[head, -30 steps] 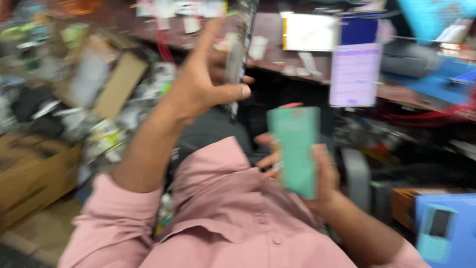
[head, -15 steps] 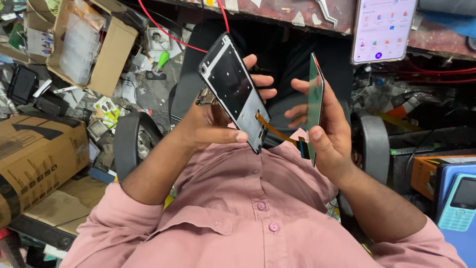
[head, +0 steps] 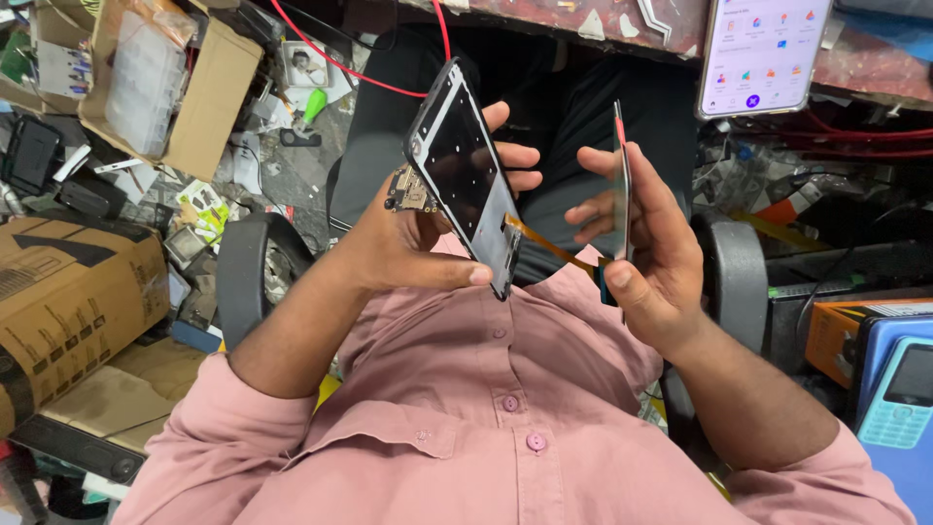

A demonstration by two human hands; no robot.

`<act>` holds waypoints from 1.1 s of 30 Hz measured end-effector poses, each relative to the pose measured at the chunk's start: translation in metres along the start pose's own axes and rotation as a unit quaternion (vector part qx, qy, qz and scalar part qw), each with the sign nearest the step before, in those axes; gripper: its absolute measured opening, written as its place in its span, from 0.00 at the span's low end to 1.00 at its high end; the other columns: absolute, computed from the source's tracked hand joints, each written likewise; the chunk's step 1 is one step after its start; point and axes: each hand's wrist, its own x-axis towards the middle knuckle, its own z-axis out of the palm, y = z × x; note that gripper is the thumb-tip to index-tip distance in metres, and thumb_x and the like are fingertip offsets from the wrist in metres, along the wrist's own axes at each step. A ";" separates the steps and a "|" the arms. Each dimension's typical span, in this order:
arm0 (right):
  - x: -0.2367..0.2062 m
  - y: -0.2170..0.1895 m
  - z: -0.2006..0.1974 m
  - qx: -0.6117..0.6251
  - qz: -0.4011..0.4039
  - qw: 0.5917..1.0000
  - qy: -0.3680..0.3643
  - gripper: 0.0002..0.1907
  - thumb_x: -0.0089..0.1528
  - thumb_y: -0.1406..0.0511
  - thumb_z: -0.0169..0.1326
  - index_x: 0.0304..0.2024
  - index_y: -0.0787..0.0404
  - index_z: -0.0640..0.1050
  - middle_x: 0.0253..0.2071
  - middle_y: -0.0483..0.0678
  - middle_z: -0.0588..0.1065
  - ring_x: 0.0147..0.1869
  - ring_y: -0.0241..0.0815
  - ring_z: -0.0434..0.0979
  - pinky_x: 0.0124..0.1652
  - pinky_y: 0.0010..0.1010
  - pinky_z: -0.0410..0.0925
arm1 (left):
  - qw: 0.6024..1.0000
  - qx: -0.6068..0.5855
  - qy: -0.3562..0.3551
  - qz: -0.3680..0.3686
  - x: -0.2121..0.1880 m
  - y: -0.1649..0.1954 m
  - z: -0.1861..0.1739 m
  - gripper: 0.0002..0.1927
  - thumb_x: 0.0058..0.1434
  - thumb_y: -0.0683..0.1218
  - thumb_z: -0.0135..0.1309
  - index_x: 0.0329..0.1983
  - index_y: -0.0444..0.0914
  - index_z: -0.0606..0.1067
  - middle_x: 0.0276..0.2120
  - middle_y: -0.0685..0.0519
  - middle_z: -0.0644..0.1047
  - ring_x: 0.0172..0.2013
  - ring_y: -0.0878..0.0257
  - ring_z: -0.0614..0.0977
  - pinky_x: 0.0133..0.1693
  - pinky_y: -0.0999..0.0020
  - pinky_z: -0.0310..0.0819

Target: The person repairs a smartphone on their lap: they handle the opened phone body, use tweezers to work on the internals, disconnect the old display, connect a new replacement screen to the flex cable, fit the new screen onto the body, then hold the assembled phone and operate a computer mouse while the phone screen shows a dialer.

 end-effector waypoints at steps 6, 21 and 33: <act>0.000 -0.002 -0.002 -0.007 -0.003 1.000 0.001 0.44 0.73 0.51 0.55 0.79 0.63 0.50 0.77 0.61 0.59 0.63 0.39 0.75 0.59 0.27 0.71 | 0.999 0.045 0.001 0.007 0.000 0.001 -0.002 0.58 0.58 0.35 0.70 0.82 0.37 0.44 0.70 0.45 0.67 0.71 0.55 0.72 0.67 0.62 0.74; -0.003 -0.004 0.003 0.006 -0.031 0.999 0.025 0.47 0.72 0.46 0.53 0.79 0.65 0.48 0.77 0.63 0.58 0.68 0.47 0.71 0.65 0.36 0.68 | 0.997 0.073 -0.017 -0.021 0.007 -0.005 0.010 0.57 0.57 0.37 0.73 0.80 0.36 0.48 0.68 0.47 0.69 0.70 0.58 0.71 0.71 0.62 0.69; -0.003 0.006 0.010 0.023 -0.082 0.994 0.067 0.43 0.70 0.46 0.52 0.77 0.58 0.50 0.78 0.65 0.54 0.82 0.59 0.55 0.77 0.50 0.50 | 0.989 0.150 0.004 0.003 0.018 -0.023 0.037 0.54 0.55 0.45 0.76 0.77 0.34 0.53 0.69 0.47 0.70 0.68 0.59 0.74 0.69 0.64 0.73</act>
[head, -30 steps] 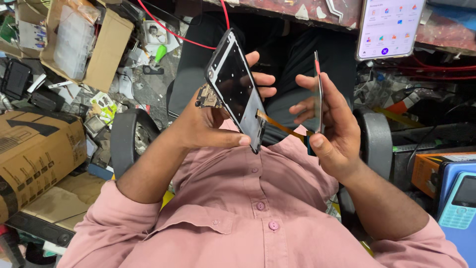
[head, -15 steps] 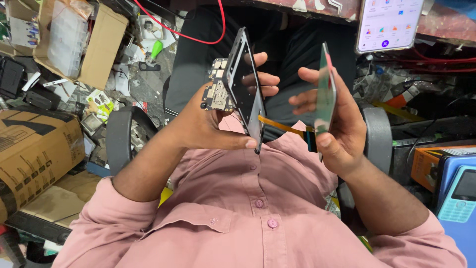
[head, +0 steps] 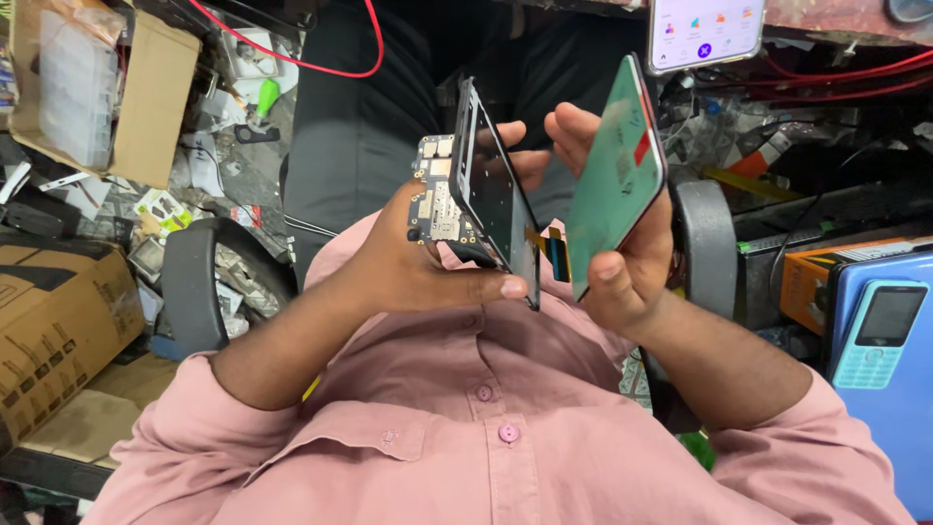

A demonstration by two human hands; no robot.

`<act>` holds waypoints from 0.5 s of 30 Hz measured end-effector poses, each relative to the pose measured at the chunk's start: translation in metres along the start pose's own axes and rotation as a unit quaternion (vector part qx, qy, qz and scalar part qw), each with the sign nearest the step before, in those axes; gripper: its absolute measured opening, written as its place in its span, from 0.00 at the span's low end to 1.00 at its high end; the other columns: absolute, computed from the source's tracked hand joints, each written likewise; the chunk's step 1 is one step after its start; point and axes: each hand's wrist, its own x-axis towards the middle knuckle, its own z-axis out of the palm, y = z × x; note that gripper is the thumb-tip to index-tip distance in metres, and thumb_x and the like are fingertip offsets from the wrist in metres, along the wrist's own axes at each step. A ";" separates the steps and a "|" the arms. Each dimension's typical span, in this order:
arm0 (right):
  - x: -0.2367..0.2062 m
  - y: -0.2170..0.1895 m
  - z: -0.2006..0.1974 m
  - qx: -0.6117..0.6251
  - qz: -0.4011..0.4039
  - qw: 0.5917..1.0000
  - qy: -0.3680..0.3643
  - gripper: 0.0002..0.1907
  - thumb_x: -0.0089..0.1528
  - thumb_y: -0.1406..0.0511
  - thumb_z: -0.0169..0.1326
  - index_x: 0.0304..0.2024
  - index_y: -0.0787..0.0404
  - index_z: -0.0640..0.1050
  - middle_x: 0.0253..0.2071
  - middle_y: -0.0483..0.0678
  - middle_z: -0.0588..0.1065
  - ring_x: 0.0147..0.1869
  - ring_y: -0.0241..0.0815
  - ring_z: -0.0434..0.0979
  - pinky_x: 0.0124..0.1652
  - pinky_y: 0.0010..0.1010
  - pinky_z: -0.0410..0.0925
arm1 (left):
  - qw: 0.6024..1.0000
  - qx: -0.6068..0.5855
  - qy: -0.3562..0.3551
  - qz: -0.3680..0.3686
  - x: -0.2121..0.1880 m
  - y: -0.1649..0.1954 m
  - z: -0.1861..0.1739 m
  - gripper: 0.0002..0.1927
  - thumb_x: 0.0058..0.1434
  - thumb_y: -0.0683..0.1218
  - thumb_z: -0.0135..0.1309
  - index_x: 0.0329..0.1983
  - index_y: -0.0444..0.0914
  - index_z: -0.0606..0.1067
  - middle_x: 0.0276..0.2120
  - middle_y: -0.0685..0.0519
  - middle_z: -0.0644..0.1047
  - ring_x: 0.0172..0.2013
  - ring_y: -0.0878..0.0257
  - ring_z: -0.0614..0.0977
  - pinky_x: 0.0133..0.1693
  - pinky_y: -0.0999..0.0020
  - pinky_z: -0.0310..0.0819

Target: The person repairs a smartphone on their lap: they handle the opened phone body, use tweezers to work on the internals, disconnect the old display, connect a new replacement screen to the flex cable, fit the new screen onto the body, then hold the assembled phone and operate a computer mouse while the phone screen shows a dialer.

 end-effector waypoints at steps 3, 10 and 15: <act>-0.001 0.002 0.002 -0.007 -0.002 1.000 -0.007 0.44 0.70 0.47 0.52 0.78 0.58 0.48 0.79 0.65 0.54 0.82 0.58 0.55 0.77 0.49 0.50 | 0.999 -0.015 0.026 -0.011 0.001 0.000 0.007 0.55 0.53 0.44 0.76 0.78 0.34 0.56 0.67 0.48 0.71 0.66 0.61 0.75 0.69 0.63 0.75; 0.000 0.002 0.002 -0.028 -0.039 0.996 -0.077 0.42 0.74 0.50 0.51 0.82 0.52 0.47 0.80 0.62 0.50 0.82 0.51 0.52 0.76 0.41 0.53 | 0.998 -0.010 0.033 -0.044 -0.001 0.001 0.014 0.58 0.51 0.44 0.78 0.81 0.35 0.57 0.60 0.47 0.75 0.60 0.63 0.78 0.65 0.67 0.73; 0.002 0.000 0.004 -0.123 -0.078 0.985 -0.093 0.38 0.73 0.51 0.48 0.82 0.50 0.51 0.79 0.63 0.51 0.82 0.54 0.54 0.75 0.42 0.55 | 0.999 0.017 0.040 0.021 0.000 -0.008 0.018 0.52 0.53 0.46 0.78 0.75 0.35 0.58 0.70 0.49 0.67 0.68 0.61 0.73 0.71 0.65 0.68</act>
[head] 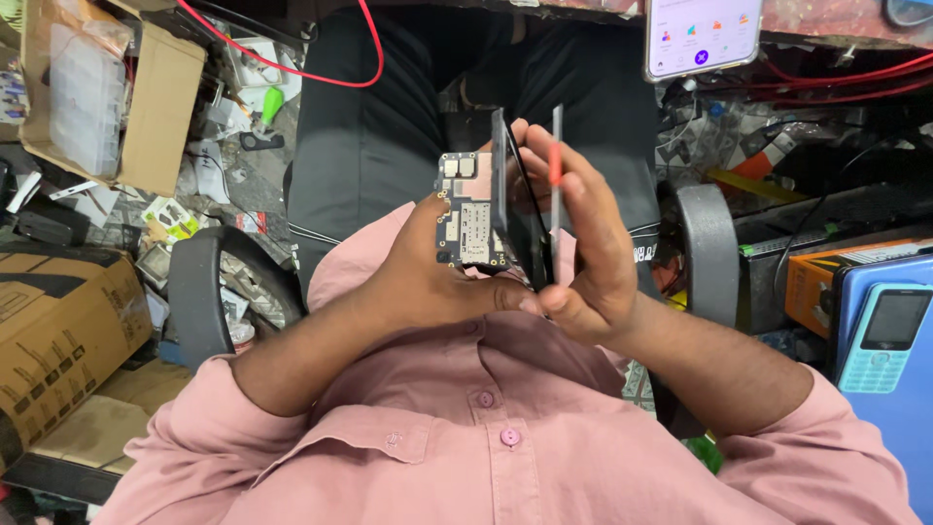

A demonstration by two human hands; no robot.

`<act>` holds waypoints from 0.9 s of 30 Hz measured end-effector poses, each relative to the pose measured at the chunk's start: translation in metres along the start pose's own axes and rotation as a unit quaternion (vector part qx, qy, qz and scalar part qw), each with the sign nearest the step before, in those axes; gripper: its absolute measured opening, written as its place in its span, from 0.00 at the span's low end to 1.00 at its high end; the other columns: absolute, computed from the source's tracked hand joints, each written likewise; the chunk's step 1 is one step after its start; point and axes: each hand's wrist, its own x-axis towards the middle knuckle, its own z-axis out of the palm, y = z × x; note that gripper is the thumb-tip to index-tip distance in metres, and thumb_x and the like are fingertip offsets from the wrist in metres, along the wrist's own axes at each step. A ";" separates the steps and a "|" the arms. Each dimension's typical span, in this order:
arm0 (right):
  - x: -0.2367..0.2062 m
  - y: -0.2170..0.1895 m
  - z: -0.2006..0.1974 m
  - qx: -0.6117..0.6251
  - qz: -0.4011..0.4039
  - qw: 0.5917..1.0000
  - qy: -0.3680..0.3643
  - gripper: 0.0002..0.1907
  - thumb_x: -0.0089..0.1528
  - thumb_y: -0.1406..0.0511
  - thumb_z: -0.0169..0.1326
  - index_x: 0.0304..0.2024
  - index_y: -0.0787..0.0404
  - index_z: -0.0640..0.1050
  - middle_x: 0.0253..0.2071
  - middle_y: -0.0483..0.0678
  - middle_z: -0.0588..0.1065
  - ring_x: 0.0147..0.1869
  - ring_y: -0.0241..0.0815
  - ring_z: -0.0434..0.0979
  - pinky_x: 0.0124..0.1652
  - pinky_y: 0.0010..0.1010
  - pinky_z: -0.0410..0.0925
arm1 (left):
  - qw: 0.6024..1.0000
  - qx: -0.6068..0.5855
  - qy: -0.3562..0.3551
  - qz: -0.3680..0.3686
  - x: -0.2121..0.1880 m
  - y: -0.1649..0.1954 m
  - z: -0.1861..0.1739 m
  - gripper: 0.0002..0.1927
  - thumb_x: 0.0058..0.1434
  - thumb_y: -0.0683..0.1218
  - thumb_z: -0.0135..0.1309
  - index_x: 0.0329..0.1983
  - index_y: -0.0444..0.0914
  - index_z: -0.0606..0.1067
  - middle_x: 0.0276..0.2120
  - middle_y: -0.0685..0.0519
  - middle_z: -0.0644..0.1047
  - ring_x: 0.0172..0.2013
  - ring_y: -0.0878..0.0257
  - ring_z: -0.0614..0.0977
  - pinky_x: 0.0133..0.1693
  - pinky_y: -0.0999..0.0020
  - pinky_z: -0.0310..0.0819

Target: The person repairs a smartphone on their lap: they handle the opened phone body, use tweezers to work on the internals, disconnect the old display, connect a new replacement screen to the flex cable, fit the new screen onto the body, then hold the assembled phone and operate a computer mouse while the phone screen shows a dialer.

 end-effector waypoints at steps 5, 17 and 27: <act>0.002 -0.001 -0.001 -0.054 -0.015 0.998 -0.015 0.37 0.74 0.53 0.49 0.81 0.52 0.52 0.77 0.66 0.53 0.83 0.60 0.54 0.75 0.44 0.54 | 0.999 0.016 0.021 -0.040 -0.001 -0.001 -0.001 0.52 0.49 0.49 0.78 0.73 0.34 0.62 0.68 0.47 0.68 0.66 0.61 0.74 0.68 0.65 0.71; -0.008 0.004 0.000 -0.078 0.026 0.995 -0.051 0.38 0.74 0.47 0.45 0.81 0.50 0.52 0.78 0.63 0.51 0.82 0.58 0.55 0.74 0.42 0.52 | 0.986 0.153 0.016 0.055 -0.002 -0.005 -0.003 0.52 0.51 0.53 0.78 0.73 0.36 0.63 0.73 0.43 0.65 0.68 0.57 0.76 0.67 0.64 0.73; -0.003 0.000 0.001 -0.080 0.035 0.995 -0.057 0.36 0.76 0.44 0.35 0.82 0.51 0.52 0.79 0.65 0.50 0.83 0.61 0.54 0.75 0.45 0.52 | 0.996 0.089 0.000 0.031 -0.001 -0.003 -0.007 0.44 0.51 0.52 0.77 0.67 0.35 0.68 0.61 0.48 0.77 0.55 0.62 0.82 0.58 0.67 0.79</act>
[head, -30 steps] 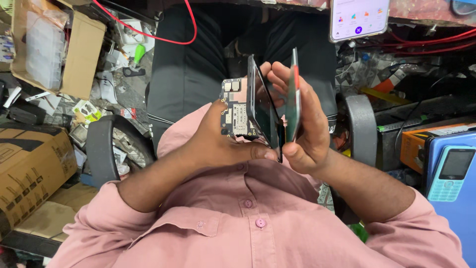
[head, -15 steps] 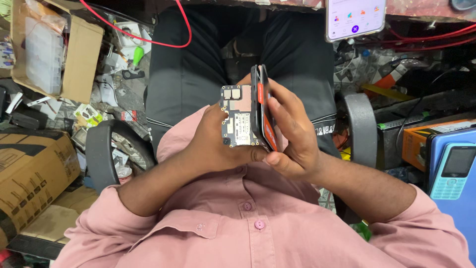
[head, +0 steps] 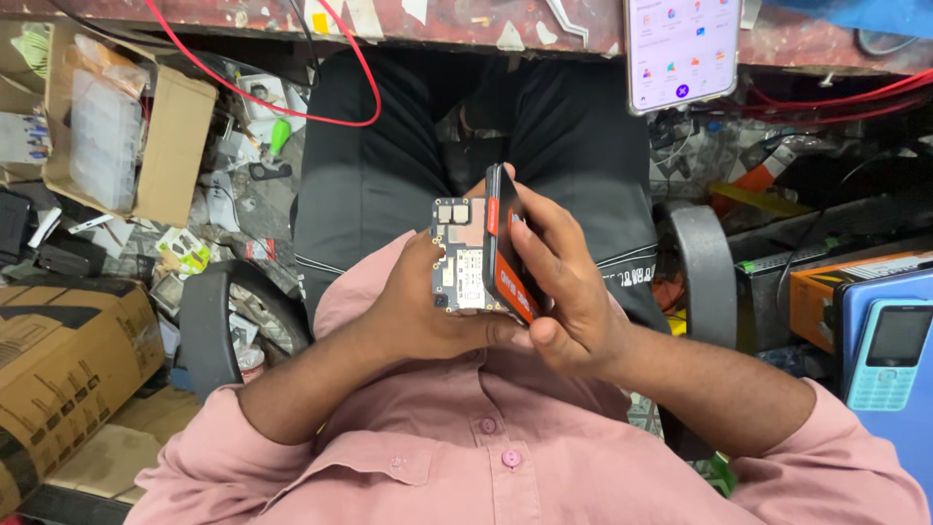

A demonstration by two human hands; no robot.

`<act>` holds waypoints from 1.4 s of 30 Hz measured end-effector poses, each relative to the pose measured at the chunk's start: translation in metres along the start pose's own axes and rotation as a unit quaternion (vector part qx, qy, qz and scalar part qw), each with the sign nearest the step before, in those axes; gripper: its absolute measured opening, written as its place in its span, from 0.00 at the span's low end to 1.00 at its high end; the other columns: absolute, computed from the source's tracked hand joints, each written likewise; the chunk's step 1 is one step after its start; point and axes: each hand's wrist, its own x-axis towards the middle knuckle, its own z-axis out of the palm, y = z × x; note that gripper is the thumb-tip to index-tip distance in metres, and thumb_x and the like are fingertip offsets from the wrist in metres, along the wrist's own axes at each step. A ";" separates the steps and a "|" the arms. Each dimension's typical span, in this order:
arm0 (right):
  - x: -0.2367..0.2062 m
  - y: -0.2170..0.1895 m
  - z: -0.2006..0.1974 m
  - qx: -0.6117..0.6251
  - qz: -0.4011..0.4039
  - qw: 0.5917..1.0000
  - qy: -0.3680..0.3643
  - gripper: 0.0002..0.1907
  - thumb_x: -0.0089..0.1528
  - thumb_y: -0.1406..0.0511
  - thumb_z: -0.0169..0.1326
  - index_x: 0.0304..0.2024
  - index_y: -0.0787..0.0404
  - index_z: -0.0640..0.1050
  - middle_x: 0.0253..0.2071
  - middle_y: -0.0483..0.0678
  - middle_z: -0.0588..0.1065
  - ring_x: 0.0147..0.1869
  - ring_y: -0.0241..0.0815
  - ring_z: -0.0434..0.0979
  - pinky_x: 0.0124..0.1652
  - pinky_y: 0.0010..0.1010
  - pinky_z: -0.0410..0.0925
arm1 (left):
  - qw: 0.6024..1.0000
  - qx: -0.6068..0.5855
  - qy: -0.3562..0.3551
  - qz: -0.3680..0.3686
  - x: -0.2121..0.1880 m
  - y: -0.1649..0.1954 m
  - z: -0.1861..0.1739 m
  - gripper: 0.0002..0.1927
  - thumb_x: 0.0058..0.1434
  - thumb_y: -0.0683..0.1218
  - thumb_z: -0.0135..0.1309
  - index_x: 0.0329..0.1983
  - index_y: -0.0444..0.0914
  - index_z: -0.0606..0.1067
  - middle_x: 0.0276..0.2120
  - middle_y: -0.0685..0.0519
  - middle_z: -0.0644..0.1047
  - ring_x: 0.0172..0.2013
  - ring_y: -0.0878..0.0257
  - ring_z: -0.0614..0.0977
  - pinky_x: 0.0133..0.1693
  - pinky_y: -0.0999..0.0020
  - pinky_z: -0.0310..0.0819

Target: The person repairs a smartphone on their lap: they handle the opened phone body, use tweezers to work on the internals, disconnect the old display, connect a new replacement screen to the flex cable, fit the new screen onto the body, then hold the assembled phone and operate a computer mouse while the phone screen shows a dialer.

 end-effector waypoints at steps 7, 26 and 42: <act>0.005 -0.005 0.002 0.024 -0.024 0.999 -0.020 0.40 0.74 0.39 0.33 0.83 0.47 0.47 0.81 0.64 0.39 0.87 0.62 0.37 0.78 0.48 0.39 | 0.997 0.066 0.021 0.035 0.000 0.000 0.001 0.39 0.47 0.50 0.79 0.59 0.36 0.73 0.54 0.52 0.79 0.51 0.64 0.85 0.58 0.69 0.79; 0.029 -0.022 -0.019 -0.287 -0.191 0.934 0.097 0.14 0.54 0.70 0.68 0.42 0.63 0.83 0.47 0.52 0.78 0.56 0.53 0.79 0.53 0.45 0.76 | 0.899 -0.435 0.042 0.020 0.003 -0.016 -0.026 0.64 0.60 0.44 0.70 0.84 0.51 0.34 0.61 0.43 0.72 0.64 0.45 0.76 0.65 0.44 0.77; 0.039 -0.019 0.001 -0.250 -0.060 0.963 0.079 0.17 0.57 0.75 0.63 0.49 0.71 0.79 0.49 0.60 0.80 0.51 0.53 0.84 0.49 0.35 0.77 | 0.965 -0.165 0.191 -0.076 0.010 0.001 -0.012 0.57 0.51 0.36 0.72 0.77 0.39 0.50 0.53 0.48 0.74 0.54 0.58 0.82 0.55 0.59 0.83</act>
